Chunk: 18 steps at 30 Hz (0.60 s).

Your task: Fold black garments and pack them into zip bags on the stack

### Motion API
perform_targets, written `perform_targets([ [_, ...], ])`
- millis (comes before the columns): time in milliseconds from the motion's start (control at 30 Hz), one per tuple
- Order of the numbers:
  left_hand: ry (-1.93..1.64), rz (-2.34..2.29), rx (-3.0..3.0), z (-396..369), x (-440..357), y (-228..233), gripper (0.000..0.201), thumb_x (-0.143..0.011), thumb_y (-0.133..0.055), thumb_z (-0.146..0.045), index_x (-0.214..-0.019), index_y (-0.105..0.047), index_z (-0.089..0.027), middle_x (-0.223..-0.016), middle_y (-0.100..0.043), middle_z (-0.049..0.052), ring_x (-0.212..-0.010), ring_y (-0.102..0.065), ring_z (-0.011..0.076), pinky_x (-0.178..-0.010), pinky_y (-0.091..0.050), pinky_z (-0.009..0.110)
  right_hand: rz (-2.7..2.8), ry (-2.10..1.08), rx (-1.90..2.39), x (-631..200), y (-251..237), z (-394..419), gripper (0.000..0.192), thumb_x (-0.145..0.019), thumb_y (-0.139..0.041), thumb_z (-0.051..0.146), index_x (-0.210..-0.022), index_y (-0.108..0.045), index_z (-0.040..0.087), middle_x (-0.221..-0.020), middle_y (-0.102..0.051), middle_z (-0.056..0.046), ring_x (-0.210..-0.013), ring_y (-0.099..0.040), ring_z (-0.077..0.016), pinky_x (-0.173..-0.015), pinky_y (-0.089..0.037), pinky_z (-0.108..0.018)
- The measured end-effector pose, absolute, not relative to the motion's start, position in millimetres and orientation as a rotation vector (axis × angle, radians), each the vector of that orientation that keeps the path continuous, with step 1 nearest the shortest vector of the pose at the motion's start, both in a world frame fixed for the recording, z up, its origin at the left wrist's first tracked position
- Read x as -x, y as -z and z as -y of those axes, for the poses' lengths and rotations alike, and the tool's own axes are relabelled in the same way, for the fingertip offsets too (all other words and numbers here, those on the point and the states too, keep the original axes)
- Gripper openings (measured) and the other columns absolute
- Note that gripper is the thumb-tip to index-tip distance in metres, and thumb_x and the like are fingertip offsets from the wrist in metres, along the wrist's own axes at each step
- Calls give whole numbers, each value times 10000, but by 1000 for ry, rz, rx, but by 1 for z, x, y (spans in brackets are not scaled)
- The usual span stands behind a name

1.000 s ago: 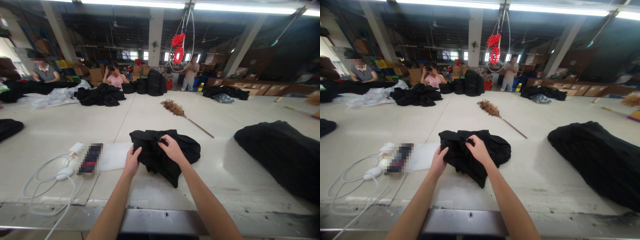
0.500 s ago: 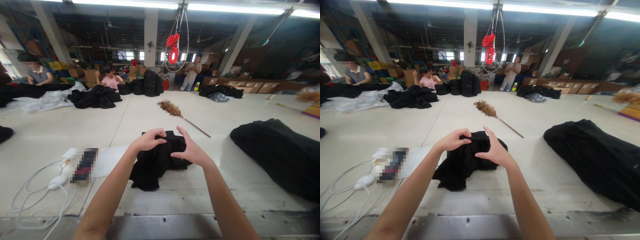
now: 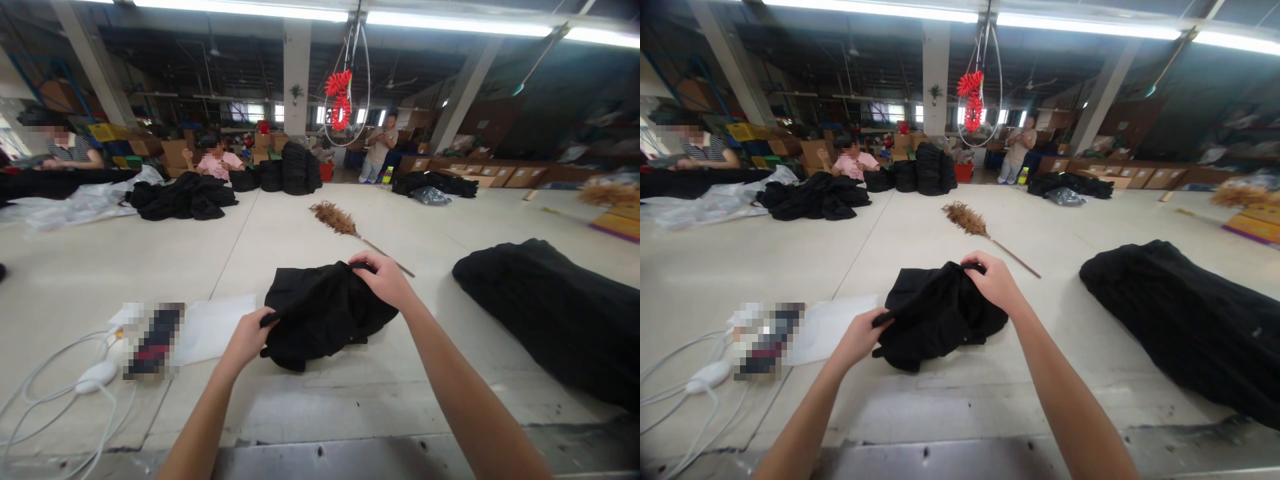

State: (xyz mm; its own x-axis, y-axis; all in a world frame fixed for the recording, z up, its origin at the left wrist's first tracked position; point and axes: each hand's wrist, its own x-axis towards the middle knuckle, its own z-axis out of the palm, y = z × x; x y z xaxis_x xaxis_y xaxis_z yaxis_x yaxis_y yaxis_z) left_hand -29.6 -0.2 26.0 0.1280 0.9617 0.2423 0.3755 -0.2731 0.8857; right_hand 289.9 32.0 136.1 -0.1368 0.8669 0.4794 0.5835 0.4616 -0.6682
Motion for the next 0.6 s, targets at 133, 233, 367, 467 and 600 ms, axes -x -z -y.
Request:
perform_targets([
  [133, -1174, -1338, -1684, -24, 44, -80, 212, -716, -761, -377, -843, -753, -208, -755, -733, 34, -693, -658, 217, -604, -486, 271, 1915, -438, 1291, -319, -144, -39, 187, -829, -572, 260, -924, -731, 236, -976, -742, -24, -933, -665, -229, -874, -494, -361],
  [233, -1072, -1222, -1587, -66, 46, -107, 407, -718, -762, -481, -974, -719, -167, -864, -742, 67, -752, -681, 220, -659, -532, 295, 1981, -539, 1346, -340, -143, -59, 186, -837, -582, 289, -915, -738, 226, -943, -750, -21, -877, -670, -215, -833, -503, -338],
  [367, -807, -1483, -1735, -129, 33, -103, 463, -801, -686, -488, -1091, -658, -127, -966, -733, 111, -899, -689, 255, -762, -541, 331, 2010, -528, 1648, -345, -116, -100, 187, -848, -604, 263, -964, -725, 181, -969, -754, -46, -861, -675, -191, -797, -507, -282],
  [467, -721, -1787, -1862, -146, 11, -81, 511, -817, -695, -393, -1239, -577, -130, -1200, -664, 182, -1142, -609, 319, -944, -480, 417, 1890, -266, 1890, -334, -84, -119, 276, -832, -597, 177, -1088, -687, 126, -1112, -710, -136, -987, -657, -239, -898, -484, -335],
  [600, -623, -1841, -2228, -110, -25, -41, 509, -941, -510, -432, -1381, -482, -178, -1461, -479, 187, -1349, -426, 350, -1063, -380, 535, 1823, -27, 1855, -316, -50, -112, 349, -915, -496, 229, -1232, -604, 131, -1275, -616, -177, -1164, -586, -285, -1004, -426, -414],
])
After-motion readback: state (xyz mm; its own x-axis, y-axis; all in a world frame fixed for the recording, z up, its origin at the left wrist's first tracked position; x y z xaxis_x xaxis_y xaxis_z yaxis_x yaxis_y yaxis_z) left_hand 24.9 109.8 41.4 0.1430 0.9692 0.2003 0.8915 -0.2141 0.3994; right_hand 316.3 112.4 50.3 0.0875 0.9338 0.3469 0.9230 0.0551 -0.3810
